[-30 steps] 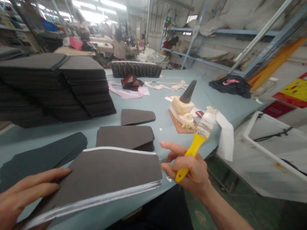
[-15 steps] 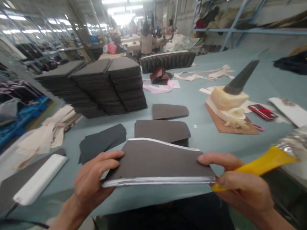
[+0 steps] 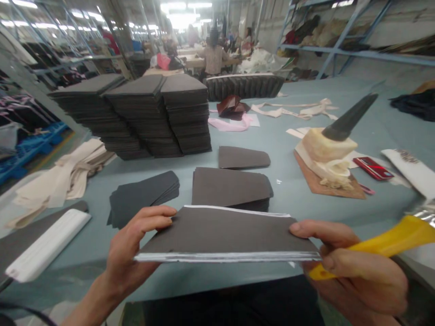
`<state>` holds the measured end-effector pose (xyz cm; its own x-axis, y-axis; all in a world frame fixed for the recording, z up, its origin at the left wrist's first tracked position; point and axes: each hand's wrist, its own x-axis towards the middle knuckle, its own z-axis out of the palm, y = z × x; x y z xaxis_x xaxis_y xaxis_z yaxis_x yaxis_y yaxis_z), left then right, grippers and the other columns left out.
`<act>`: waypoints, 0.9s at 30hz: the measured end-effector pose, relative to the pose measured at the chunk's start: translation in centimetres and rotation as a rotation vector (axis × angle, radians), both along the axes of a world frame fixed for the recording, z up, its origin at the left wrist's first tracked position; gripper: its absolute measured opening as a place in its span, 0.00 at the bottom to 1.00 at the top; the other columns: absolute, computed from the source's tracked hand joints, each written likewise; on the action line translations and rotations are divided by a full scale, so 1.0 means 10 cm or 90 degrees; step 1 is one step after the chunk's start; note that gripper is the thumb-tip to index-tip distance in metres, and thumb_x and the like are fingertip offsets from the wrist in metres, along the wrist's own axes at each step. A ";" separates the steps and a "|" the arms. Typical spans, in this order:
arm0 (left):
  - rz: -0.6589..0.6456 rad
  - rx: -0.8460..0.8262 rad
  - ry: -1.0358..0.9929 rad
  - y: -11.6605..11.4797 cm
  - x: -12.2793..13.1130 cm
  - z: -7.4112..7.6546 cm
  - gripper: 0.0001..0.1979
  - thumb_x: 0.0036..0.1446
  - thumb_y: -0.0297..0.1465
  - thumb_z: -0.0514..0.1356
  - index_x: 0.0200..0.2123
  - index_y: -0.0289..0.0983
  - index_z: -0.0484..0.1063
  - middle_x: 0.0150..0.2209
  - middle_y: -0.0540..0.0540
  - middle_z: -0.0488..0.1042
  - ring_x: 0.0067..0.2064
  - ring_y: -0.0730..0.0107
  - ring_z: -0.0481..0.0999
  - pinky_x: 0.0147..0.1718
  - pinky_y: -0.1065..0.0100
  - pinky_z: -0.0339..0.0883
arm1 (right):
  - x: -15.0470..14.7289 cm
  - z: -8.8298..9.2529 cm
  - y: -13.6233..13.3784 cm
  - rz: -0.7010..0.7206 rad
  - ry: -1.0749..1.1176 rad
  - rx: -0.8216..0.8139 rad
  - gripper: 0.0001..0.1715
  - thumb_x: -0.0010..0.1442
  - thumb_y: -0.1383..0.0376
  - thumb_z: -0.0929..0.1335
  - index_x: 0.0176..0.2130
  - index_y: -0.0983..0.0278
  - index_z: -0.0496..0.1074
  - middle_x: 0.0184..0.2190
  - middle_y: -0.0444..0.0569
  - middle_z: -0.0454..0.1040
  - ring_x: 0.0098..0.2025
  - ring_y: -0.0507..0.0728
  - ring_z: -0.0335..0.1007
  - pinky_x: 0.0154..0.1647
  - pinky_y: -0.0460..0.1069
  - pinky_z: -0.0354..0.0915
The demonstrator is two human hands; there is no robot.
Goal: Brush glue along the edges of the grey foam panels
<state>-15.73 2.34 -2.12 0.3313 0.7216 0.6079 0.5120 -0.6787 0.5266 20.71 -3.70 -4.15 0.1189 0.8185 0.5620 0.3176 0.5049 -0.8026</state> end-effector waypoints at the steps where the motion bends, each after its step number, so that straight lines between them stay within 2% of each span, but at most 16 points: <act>1: -0.006 0.000 -0.006 -0.01 0.01 0.00 0.07 0.65 0.31 0.68 0.46 0.45 0.79 0.46 0.45 0.87 0.46 0.63 0.88 0.46 0.67 0.81 | -0.01 0.02 0.01 0.009 -0.032 0.033 0.18 0.60 0.65 0.79 0.25 0.55 0.73 0.38 0.49 0.88 0.34 0.61 0.86 0.28 0.54 0.81; 3: 0.002 -0.018 -0.037 -0.04 0.07 0.03 0.07 0.65 0.27 0.66 0.44 0.46 0.79 0.43 0.49 0.87 0.43 0.67 0.87 0.45 0.70 0.80 | -0.05 0.05 0.05 0.010 -0.087 0.094 0.20 0.62 0.72 0.77 0.26 0.56 0.70 0.40 0.47 0.88 0.35 0.59 0.86 0.30 0.52 0.82; 6: 0.054 -0.072 -0.112 -0.03 0.20 0.15 0.05 0.64 0.28 0.66 0.37 0.46 0.79 0.35 0.54 0.84 0.37 0.71 0.84 0.39 0.74 0.77 | -0.15 0.07 0.16 -0.038 -0.068 0.084 0.24 0.62 0.75 0.76 0.26 0.57 0.63 0.39 0.48 0.86 0.30 0.56 0.83 0.27 0.49 0.80; 8: 0.114 -0.108 -0.138 0.01 0.29 0.27 0.04 0.62 0.33 0.68 0.33 0.44 0.78 0.31 0.55 0.82 0.32 0.72 0.81 0.32 0.74 0.75 | -0.23 0.09 0.28 -0.071 -0.021 0.076 0.23 0.63 0.73 0.77 0.29 0.56 0.62 0.38 0.48 0.85 0.27 0.53 0.79 0.21 0.47 0.74; 10: 0.187 -0.174 -0.150 0.08 0.35 0.38 0.09 0.59 0.40 0.70 0.32 0.43 0.78 0.26 0.55 0.79 0.26 0.73 0.77 0.24 0.75 0.70 | -0.30 0.11 0.43 -0.138 0.038 0.130 0.19 0.62 0.69 0.78 0.36 0.56 0.65 0.38 0.44 0.84 0.24 0.50 0.74 0.21 0.46 0.71; 12: 0.215 -0.253 -0.169 0.17 0.36 0.45 0.14 0.56 0.45 0.71 0.33 0.40 0.78 0.23 0.55 0.78 0.22 0.74 0.73 0.20 0.75 0.66 | -0.34 0.13 0.58 -0.201 0.038 0.110 0.18 0.61 0.67 0.79 0.37 0.57 0.67 0.37 0.42 0.81 0.22 0.47 0.69 0.21 0.45 0.67; 15: 0.183 -0.347 -0.233 0.29 0.33 0.43 0.19 0.55 0.47 0.73 0.35 0.38 0.76 0.26 0.52 0.81 0.25 0.74 0.76 0.24 0.76 0.70 | -0.34 0.13 0.73 -0.211 0.056 0.077 0.17 0.61 0.65 0.79 0.37 0.58 0.67 0.36 0.41 0.77 0.23 0.46 0.67 0.21 0.45 0.64; 19: 0.151 -0.428 -0.349 0.43 0.29 0.31 0.20 0.53 0.43 0.77 0.37 0.36 0.76 0.31 0.50 0.83 0.32 0.73 0.79 0.32 0.75 0.75 | -0.33 0.14 0.79 -0.185 0.014 0.076 0.16 0.63 0.65 0.77 0.37 0.58 0.66 0.35 0.41 0.76 0.29 0.50 0.72 0.29 0.47 0.70; 22: 0.141 -0.471 -0.412 0.52 0.33 0.30 0.21 0.52 0.40 0.78 0.38 0.35 0.75 0.31 0.51 0.83 0.32 0.73 0.79 0.33 0.74 0.77 | -0.36 0.17 0.84 -0.198 -0.020 0.101 0.16 0.63 0.66 0.77 0.38 0.57 0.66 0.33 0.41 0.76 0.32 0.52 0.73 0.34 0.48 0.72; 27: 0.139 -0.478 -0.450 0.67 0.41 0.39 0.12 0.59 0.34 0.72 0.38 0.34 0.75 0.31 0.52 0.83 0.30 0.75 0.80 0.31 0.75 0.76 | -0.35 0.19 1.01 -0.159 0.001 0.072 0.16 0.64 0.63 0.77 0.39 0.56 0.66 0.33 0.42 0.73 0.30 0.51 0.69 0.30 0.48 0.71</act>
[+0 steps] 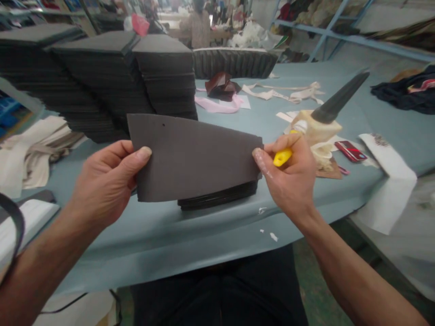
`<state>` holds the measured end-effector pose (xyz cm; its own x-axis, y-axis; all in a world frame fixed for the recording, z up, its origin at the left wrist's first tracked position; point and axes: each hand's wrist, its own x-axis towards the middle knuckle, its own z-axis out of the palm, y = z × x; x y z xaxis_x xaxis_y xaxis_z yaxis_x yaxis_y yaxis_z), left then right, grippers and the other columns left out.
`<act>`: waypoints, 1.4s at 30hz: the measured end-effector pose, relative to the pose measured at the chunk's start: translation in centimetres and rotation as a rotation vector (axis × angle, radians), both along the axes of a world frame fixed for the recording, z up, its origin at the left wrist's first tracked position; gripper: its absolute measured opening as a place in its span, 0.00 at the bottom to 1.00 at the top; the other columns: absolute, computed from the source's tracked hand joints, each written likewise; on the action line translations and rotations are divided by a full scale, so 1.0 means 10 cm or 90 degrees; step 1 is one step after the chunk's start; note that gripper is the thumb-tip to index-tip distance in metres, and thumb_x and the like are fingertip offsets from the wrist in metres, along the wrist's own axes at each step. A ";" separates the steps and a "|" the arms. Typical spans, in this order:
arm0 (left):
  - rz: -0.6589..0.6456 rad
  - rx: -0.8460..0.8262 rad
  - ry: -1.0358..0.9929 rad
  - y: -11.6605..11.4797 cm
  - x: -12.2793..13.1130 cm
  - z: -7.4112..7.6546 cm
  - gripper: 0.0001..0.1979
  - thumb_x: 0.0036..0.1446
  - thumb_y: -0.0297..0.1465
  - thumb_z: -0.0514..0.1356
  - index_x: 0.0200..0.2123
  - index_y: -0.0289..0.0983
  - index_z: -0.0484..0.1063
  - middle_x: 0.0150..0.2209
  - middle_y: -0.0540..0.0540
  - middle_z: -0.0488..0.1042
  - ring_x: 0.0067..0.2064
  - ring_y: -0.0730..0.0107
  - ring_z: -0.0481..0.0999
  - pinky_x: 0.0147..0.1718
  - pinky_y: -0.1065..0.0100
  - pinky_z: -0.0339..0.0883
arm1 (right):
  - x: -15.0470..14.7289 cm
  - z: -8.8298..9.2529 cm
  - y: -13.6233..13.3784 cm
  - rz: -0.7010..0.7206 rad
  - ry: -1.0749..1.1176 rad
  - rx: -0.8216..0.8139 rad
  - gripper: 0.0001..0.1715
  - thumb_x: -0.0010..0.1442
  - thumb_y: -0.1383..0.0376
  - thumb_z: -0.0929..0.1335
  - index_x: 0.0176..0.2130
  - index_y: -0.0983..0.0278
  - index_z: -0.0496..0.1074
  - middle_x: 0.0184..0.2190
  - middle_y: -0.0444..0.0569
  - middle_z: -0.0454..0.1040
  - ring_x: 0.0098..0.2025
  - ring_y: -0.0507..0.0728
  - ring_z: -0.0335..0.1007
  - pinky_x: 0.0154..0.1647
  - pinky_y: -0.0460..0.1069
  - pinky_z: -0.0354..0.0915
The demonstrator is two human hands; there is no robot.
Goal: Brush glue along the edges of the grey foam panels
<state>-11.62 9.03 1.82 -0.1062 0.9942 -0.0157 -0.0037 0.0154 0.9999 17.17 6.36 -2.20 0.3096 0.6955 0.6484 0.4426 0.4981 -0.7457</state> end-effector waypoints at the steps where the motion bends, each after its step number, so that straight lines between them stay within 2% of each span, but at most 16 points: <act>1: 0.006 0.010 -0.003 0.03 0.01 0.00 0.10 0.59 0.32 0.71 0.37 0.34 0.75 0.31 0.53 0.83 0.30 0.76 0.80 0.31 0.75 0.76 | 0.01 -0.01 0.04 0.009 -0.001 -0.006 0.16 0.65 0.61 0.77 0.39 0.56 0.66 0.33 0.41 0.72 0.30 0.50 0.69 0.30 0.48 0.71; 3: 0.017 0.040 -0.004 0.11 0.01 -0.02 0.10 0.55 0.32 0.72 0.34 0.35 0.75 0.30 0.53 0.82 0.30 0.77 0.80 0.31 0.76 0.76 | 0.05 -0.03 0.11 0.025 -0.009 -0.010 0.18 0.66 0.57 0.77 0.40 0.55 0.65 0.32 0.40 0.71 0.29 0.51 0.69 0.30 0.48 0.72; 5: 0.017 0.057 0.004 0.19 0.01 -0.07 0.15 0.48 0.34 0.76 0.34 0.37 0.75 0.30 0.52 0.83 0.29 0.74 0.80 0.29 0.75 0.77 | 0.08 -0.06 0.16 0.039 -0.017 -0.016 0.18 0.65 0.57 0.77 0.40 0.54 0.64 0.32 0.39 0.71 0.28 0.51 0.69 0.29 0.49 0.72; 7: 0.009 0.052 0.018 0.25 0.02 -0.12 0.21 0.42 0.36 0.79 0.36 0.39 0.75 0.29 0.50 0.84 0.28 0.69 0.81 0.25 0.73 0.78 | 0.11 -0.08 0.20 0.050 -0.022 -0.028 0.18 0.65 0.58 0.77 0.39 0.54 0.64 0.30 0.39 0.70 0.27 0.52 0.67 0.28 0.50 0.70; 9: 0.002 0.041 0.032 0.29 0.04 -0.15 0.25 0.40 0.36 0.80 0.40 0.41 0.74 0.26 0.50 0.83 0.25 0.67 0.80 0.22 0.72 0.76 | 0.14 -0.10 0.21 0.055 -0.025 -0.040 0.18 0.64 0.60 0.77 0.38 0.54 0.64 0.30 0.38 0.69 0.27 0.52 0.66 0.27 0.49 0.69; 12: 0.009 0.051 0.064 0.31 0.07 -0.15 0.25 0.44 0.32 0.78 0.43 0.42 0.71 0.23 0.54 0.81 0.22 0.68 0.78 0.19 0.75 0.72 | 0.19 -0.12 0.23 0.048 -0.036 -0.053 0.19 0.64 0.59 0.77 0.38 0.54 0.64 0.30 0.39 0.69 0.28 0.52 0.67 0.29 0.50 0.70; 16: 0.016 0.126 0.132 0.32 0.10 -0.17 0.17 0.49 0.27 0.74 0.39 0.41 0.70 0.20 0.58 0.75 0.21 0.73 0.74 0.18 0.78 0.66 | 0.26 -0.15 0.29 0.042 -0.050 -0.084 0.21 0.64 0.54 0.78 0.39 0.55 0.65 0.30 0.39 0.70 0.29 0.53 0.69 0.30 0.51 0.71; 20: -0.038 0.155 0.186 0.37 0.07 -0.22 0.10 0.52 0.29 0.73 0.29 0.38 0.73 0.23 0.54 0.74 0.23 0.78 0.69 0.19 0.78 0.61 | 0.31 -0.19 0.36 0.042 -0.049 -0.105 0.22 0.63 0.53 0.79 0.39 0.55 0.65 0.31 0.39 0.71 0.29 0.53 0.69 0.29 0.50 0.70; 22: -0.067 0.140 0.197 0.39 0.06 -0.25 0.08 0.53 0.30 0.72 0.29 0.38 0.76 0.24 0.53 0.75 0.23 0.78 0.69 0.19 0.78 0.60 | 0.33 -0.19 0.39 0.035 -0.062 -0.109 0.22 0.62 0.53 0.80 0.38 0.55 0.65 0.30 0.39 0.71 0.29 0.53 0.69 0.30 0.51 0.69; 26: -0.098 0.145 0.234 0.40 0.05 -0.27 0.04 0.56 0.31 0.71 0.32 0.38 0.80 0.26 0.52 0.77 0.24 0.79 0.69 0.21 0.78 0.60 | 0.38 -0.18 0.41 0.011 -0.114 -0.107 0.20 0.61 0.57 0.79 0.37 0.55 0.66 0.30 0.39 0.70 0.29 0.53 0.66 0.29 0.51 0.66; 33: -0.154 0.138 0.292 0.38 0.00 -0.34 0.06 0.56 0.35 0.71 0.35 0.40 0.84 0.26 0.52 0.78 0.25 0.78 0.70 0.22 0.77 0.62 | 0.46 -0.21 0.40 -0.037 -0.182 -0.089 0.19 0.55 0.71 0.78 0.36 0.57 0.67 0.28 0.38 0.72 0.27 0.52 0.65 0.32 0.52 0.63; 42: -0.169 0.122 0.289 0.40 0.02 -0.42 0.05 0.55 0.35 0.71 0.35 0.42 0.85 0.27 0.54 0.79 0.25 0.79 0.71 0.23 0.79 0.64 | 0.48 -0.27 0.42 -0.040 -0.189 -0.101 0.16 0.57 0.63 0.78 0.34 0.57 0.67 0.28 0.38 0.73 0.27 0.52 0.66 0.29 0.51 0.64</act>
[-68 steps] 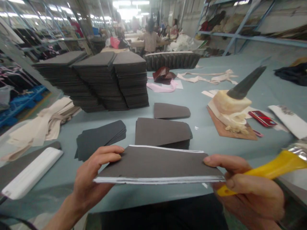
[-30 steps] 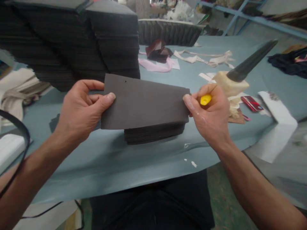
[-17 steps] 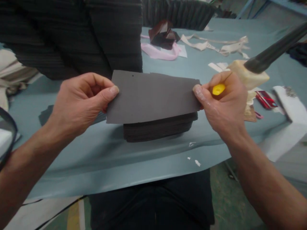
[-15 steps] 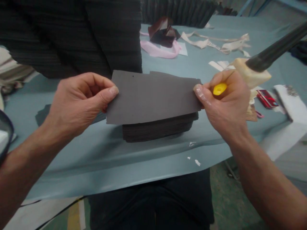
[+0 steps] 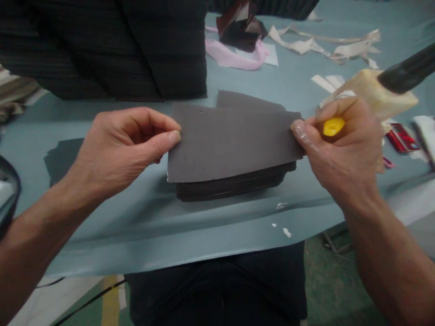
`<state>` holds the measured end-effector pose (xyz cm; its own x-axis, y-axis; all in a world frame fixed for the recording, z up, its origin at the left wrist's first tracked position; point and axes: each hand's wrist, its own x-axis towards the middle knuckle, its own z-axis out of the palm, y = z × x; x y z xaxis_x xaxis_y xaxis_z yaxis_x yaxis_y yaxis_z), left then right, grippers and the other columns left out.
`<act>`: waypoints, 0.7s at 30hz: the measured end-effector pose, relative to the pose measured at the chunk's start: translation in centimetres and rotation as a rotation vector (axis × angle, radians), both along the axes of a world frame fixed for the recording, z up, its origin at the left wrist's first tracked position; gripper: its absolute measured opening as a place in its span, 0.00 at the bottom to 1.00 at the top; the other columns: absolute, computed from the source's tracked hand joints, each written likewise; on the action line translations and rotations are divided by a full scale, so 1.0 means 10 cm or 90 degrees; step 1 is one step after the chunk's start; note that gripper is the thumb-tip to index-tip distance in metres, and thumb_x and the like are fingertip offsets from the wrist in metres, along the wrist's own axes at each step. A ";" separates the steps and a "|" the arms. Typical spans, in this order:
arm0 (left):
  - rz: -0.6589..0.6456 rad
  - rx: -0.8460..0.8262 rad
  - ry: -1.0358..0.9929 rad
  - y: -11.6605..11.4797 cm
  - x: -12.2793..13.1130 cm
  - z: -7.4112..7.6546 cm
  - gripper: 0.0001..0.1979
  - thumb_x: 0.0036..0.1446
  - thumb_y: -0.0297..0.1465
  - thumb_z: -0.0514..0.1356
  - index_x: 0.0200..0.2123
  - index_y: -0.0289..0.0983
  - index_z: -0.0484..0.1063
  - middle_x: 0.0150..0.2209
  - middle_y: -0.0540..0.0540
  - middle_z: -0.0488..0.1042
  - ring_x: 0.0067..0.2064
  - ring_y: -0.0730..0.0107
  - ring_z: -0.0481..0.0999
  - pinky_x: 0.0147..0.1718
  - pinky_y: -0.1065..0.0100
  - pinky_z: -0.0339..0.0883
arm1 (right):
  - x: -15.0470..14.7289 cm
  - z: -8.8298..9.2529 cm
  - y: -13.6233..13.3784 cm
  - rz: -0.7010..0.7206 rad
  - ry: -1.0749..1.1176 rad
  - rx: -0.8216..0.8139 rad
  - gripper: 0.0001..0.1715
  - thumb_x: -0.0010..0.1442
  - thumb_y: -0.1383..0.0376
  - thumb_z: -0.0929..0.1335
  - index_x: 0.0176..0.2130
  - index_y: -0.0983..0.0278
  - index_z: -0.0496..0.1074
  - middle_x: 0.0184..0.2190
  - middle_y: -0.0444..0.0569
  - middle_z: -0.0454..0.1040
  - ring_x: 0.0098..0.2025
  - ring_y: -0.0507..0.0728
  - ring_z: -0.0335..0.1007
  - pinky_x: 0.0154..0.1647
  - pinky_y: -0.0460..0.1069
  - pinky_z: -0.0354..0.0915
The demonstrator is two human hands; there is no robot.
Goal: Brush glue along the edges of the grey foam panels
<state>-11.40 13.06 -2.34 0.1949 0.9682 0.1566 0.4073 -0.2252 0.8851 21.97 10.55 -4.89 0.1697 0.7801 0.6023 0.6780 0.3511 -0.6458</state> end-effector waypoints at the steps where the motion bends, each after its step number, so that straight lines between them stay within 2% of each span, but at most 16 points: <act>1: -0.004 -0.001 -0.004 0.00 0.01 -0.01 0.05 0.55 0.35 0.71 0.35 0.41 0.85 0.27 0.54 0.79 0.25 0.79 0.71 0.23 0.79 0.64 | 0.00 0.00 0.00 -0.005 -0.002 -0.007 0.16 0.57 0.62 0.78 0.34 0.57 0.67 0.28 0.39 0.73 0.27 0.52 0.66 0.29 0.51 0.64; 10: -0.029 -0.021 -0.047 0.00 0.08 -0.04 0.02 0.55 0.31 0.70 0.33 0.40 0.84 0.28 0.54 0.80 0.26 0.79 0.70 0.24 0.77 0.65 | 0.05 -0.04 -0.02 -0.042 0.026 -0.048 0.18 0.53 0.58 0.80 0.34 0.57 0.69 0.28 0.39 0.73 0.27 0.52 0.65 0.31 0.52 0.62; 16: -0.020 -0.048 -0.054 -0.03 0.11 -0.04 0.02 0.55 0.30 0.70 0.32 0.44 0.84 0.31 0.52 0.82 0.31 0.72 0.78 0.29 0.72 0.72 | 0.03 -0.06 0.00 -0.060 0.051 -0.036 0.18 0.51 0.65 0.80 0.34 0.58 0.70 0.26 0.38 0.72 0.26 0.51 0.62 0.30 0.50 0.59; 21: -0.008 -0.049 -0.046 -0.03 0.09 -0.08 0.02 0.54 0.31 0.70 0.32 0.44 0.83 0.32 0.52 0.83 0.30 0.72 0.77 0.30 0.71 0.72 | 0.01 -0.04 0.00 -0.073 0.046 -0.070 0.18 0.49 0.71 0.79 0.33 0.59 0.69 0.26 0.37 0.72 0.26 0.50 0.62 0.29 0.50 0.59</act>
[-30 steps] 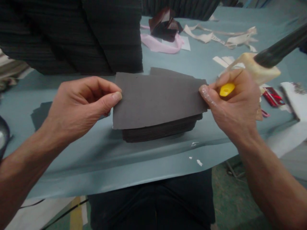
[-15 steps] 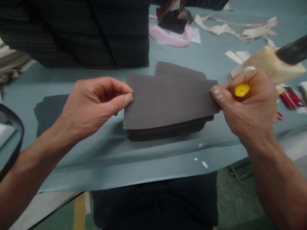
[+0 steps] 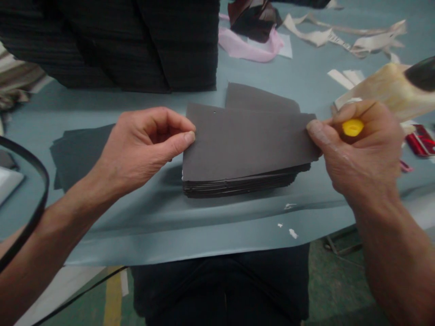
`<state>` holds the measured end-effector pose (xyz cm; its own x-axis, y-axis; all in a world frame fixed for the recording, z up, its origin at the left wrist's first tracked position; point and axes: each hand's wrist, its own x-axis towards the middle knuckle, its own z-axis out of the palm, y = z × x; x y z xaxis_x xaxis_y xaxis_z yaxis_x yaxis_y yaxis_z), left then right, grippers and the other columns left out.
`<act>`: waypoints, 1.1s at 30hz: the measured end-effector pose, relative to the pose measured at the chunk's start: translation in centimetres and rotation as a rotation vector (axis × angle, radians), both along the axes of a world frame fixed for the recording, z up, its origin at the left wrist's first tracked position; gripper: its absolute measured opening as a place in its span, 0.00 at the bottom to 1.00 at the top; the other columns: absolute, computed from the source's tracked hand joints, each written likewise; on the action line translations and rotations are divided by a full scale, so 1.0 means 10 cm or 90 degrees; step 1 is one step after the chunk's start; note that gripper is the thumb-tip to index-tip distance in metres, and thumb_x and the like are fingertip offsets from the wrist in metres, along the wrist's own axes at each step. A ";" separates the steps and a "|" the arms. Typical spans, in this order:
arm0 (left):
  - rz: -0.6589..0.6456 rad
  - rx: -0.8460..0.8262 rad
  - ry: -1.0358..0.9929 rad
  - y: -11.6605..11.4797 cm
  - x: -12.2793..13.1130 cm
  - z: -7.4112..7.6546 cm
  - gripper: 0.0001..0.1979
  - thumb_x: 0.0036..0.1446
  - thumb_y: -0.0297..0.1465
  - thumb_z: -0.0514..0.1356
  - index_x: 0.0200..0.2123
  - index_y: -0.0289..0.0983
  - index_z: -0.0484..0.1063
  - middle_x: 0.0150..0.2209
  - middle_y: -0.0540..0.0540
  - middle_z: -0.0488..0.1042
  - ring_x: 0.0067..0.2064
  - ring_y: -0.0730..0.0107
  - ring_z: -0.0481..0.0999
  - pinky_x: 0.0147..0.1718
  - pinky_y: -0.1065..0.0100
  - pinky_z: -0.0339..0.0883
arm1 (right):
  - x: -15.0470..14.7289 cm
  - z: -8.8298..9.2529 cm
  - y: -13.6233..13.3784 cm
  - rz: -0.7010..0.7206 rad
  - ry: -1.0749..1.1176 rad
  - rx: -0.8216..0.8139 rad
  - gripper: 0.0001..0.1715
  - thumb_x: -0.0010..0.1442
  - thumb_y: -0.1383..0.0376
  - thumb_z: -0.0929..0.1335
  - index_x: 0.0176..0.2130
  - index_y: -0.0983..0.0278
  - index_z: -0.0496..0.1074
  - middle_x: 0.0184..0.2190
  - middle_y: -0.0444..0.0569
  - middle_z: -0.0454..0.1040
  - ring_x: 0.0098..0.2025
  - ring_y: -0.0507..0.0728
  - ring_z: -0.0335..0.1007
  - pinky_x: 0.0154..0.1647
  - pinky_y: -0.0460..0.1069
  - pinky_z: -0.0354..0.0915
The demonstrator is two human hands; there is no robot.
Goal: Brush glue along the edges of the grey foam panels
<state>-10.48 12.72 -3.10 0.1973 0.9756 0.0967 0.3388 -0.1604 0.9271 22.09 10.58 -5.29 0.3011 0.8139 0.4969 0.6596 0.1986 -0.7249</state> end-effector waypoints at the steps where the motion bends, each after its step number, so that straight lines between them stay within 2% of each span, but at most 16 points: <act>1: -0.001 0.001 0.001 0.00 0.00 -0.01 0.01 0.54 0.32 0.70 0.32 0.43 0.83 0.32 0.51 0.83 0.30 0.72 0.77 0.30 0.72 0.72 | -0.01 0.00 0.00 -0.002 0.005 0.001 0.18 0.49 0.71 0.79 0.33 0.59 0.69 0.25 0.37 0.72 0.25 0.50 0.62 0.28 0.50 0.58; 6: -0.008 -0.001 0.006 0.00 -0.01 -0.02 0.03 0.54 0.32 0.70 0.33 0.41 0.83 0.32 0.51 0.83 0.29 0.74 0.75 0.30 0.72 0.71 | -0.02 0.00 0.01 -0.006 0.035 0.024 0.15 0.45 0.69 0.78 0.31 0.59 0.70 0.23 0.36 0.71 0.24 0.49 0.60 0.26 0.50 0.55; 14: 0.006 0.007 0.009 0.02 0.01 -0.05 0.01 0.55 0.32 0.70 0.33 0.42 0.83 0.29 0.51 0.80 0.27 0.73 0.73 0.27 0.70 0.67 | 0.01 -0.04 0.02 -0.004 0.012 0.031 0.16 0.48 0.67 0.78 0.31 0.58 0.70 0.23 0.35 0.69 0.24 0.50 0.59 0.26 0.50 0.56; 19: 0.007 0.002 -0.002 0.03 0.01 -0.06 0.01 0.53 0.32 0.70 0.31 0.44 0.83 0.29 0.51 0.80 0.26 0.73 0.70 0.25 0.69 0.64 | 0.01 -0.03 0.03 0.003 0.006 -0.011 0.15 0.48 0.67 0.78 0.30 0.58 0.69 0.24 0.37 0.70 0.25 0.50 0.62 0.28 0.51 0.59; 26: -0.008 -0.007 0.000 0.03 -0.01 -0.09 0.02 0.53 0.32 0.70 0.32 0.42 0.83 0.29 0.52 0.80 0.25 0.76 0.69 0.23 0.72 0.62 | 0.01 -0.08 0.04 0.014 0.009 0.046 0.11 0.48 0.65 0.76 0.30 0.59 0.71 0.24 0.38 0.68 0.25 0.50 0.58 0.28 0.51 0.54; 30: -0.010 -0.002 0.000 0.03 -0.02 -0.11 0.03 0.54 0.32 0.70 0.33 0.40 0.82 0.28 0.52 0.80 0.25 0.78 0.69 0.24 0.73 0.62 | 0.02 -0.10 0.05 0.021 0.012 0.030 0.14 0.48 0.67 0.76 0.29 0.59 0.69 0.23 0.37 0.66 0.24 0.49 0.57 0.26 0.50 0.52; 33: -0.010 0.002 -0.004 0.03 -0.02 -0.12 0.03 0.54 0.32 0.70 0.33 0.40 0.83 0.28 0.52 0.80 0.26 0.77 0.69 0.26 0.73 0.64 | 0.02 -0.11 0.06 0.012 0.004 0.017 0.15 0.49 0.64 0.77 0.29 0.58 0.67 0.23 0.36 0.64 0.24 0.49 0.55 0.27 0.50 0.52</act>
<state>-10.64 13.00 -4.31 0.2117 0.9720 0.1016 0.3308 -0.1691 0.9284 22.29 11.16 -6.38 0.2887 0.8057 0.5173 0.6514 0.2306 -0.7228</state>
